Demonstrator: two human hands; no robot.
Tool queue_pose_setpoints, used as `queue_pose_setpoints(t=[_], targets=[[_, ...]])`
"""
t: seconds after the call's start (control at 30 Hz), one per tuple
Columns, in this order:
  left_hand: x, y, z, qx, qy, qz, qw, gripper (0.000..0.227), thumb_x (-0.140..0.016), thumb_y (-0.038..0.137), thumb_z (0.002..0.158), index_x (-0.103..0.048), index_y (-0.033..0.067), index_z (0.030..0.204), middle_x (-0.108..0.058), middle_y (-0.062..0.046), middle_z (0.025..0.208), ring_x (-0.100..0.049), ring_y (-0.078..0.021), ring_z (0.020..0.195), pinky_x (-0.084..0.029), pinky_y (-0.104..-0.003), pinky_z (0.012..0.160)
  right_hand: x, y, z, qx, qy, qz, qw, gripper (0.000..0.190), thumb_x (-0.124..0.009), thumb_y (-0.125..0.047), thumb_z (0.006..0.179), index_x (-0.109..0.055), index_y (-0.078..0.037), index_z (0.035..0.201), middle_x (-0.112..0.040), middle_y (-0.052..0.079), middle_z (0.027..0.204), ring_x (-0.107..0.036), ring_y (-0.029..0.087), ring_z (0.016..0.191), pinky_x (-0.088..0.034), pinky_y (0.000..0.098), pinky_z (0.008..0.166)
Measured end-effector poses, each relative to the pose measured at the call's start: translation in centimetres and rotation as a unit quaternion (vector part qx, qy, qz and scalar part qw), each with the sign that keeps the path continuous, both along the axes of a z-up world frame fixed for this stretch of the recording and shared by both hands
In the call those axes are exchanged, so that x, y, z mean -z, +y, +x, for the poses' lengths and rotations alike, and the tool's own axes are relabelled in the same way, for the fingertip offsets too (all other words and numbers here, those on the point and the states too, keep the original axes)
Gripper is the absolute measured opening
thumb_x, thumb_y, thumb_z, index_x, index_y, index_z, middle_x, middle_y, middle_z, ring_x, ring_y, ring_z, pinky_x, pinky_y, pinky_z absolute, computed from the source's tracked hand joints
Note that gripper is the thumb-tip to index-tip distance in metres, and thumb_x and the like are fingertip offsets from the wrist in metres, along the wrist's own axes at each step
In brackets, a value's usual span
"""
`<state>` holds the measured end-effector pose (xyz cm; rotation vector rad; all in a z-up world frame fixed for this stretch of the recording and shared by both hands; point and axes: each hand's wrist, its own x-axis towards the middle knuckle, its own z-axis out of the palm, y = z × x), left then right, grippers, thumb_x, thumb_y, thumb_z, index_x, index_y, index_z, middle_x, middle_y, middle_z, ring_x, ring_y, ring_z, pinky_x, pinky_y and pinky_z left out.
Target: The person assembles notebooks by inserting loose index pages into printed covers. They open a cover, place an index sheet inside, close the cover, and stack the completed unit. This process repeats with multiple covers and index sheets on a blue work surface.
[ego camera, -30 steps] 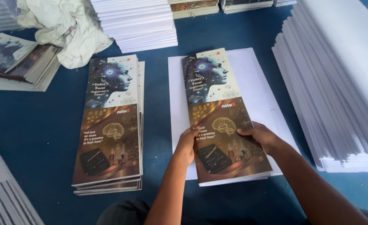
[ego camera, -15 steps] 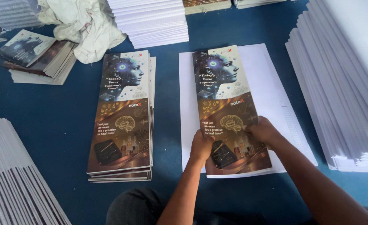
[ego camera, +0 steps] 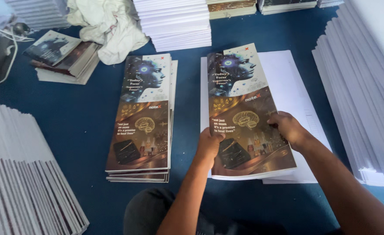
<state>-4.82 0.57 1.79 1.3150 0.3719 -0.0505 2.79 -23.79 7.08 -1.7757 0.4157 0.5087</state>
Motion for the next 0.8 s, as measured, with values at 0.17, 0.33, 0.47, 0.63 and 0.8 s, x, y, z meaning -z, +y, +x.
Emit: queue_pose_setpoints(t=[0.17,0.33,0.47,0.63,0.8], targets=[[-3.9,4.4,-1.9,0.017,-0.019,-0.011,1.000,0.023,-0.064,0.006,0.086,-0.069,-0.0022,0.107,-0.074,-0.014,0.099,-0.071,-0.0234,0.089,-0.053,-0.036,0.084,-3.2,3.1,-2.2,-0.030,-0.045,0.088,0.995,0.028,-0.055,-0.016,0.095,-0.061,0.004,0.114,-0.064,0.021,0.101,-0.063,0.028,0.087,-0.055,0.0405,0.083],[-9.4,9.7,-4.3,0.000,-0.035,0.033,0.999,0.024,-0.066,0.007,0.086,-0.068,-0.0009,0.108,-0.074,-0.013,0.099,-0.071,-0.0227,0.089,-0.053,-0.036,0.084,-7.5,7.4,-4.7,-0.081,-0.073,0.136,0.985,0.030,-0.054,-0.017,0.094,-0.063,0.003,0.114,-0.068,0.020,0.103,-0.065,0.025,0.092,-0.055,0.0373,0.085],[-14.4,14.0,-7.1,-0.011,-0.045,0.077,0.996,0.026,-0.066,0.008,0.087,-0.071,-0.0008,0.111,-0.075,-0.012,0.100,-0.071,-0.0214,0.089,-0.053,-0.035,0.084,-11.7,11.7,-6.8,-0.118,-0.098,0.174,0.973,0.031,-0.055,-0.017,0.093,-0.064,0.003,0.115,-0.068,0.019,0.104,-0.066,0.025,0.092,-0.056,0.0384,0.083],[-19.1,18.5,-10.2,-0.028,-0.088,0.048,0.995,0.024,-0.063,0.004,0.087,-0.070,-0.0026,0.108,-0.075,-0.013,0.098,-0.072,-0.0219,0.084,-0.057,-0.035,0.078,-16.1,16.9,-8.5,-0.160,-0.128,0.182,0.962,0.032,-0.056,-0.016,0.092,-0.065,0.003,0.117,-0.069,0.018,0.105,-0.067,0.024,0.091,-0.057,0.0390,0.081],[-23.2,22.8,-13.3,-0.057,-0.088,0.065,0.992,0.021,-0.063,0.004,0.087,-0.070,-0.0067,0.104,-0.075,-0.016,0.093,-0.073,-0.0231,0.078,-0.058,-0.035,0.072,-19.3,21.4,-10.0,-0.209,-0.168,0.210,0.940,0.032,-0.058,-0.015,0.092,-0.067,0.003,0.116,-0.072,0.015,0.104,-0.070,0.022,0.090,-0.059,0.0355,0.081]])
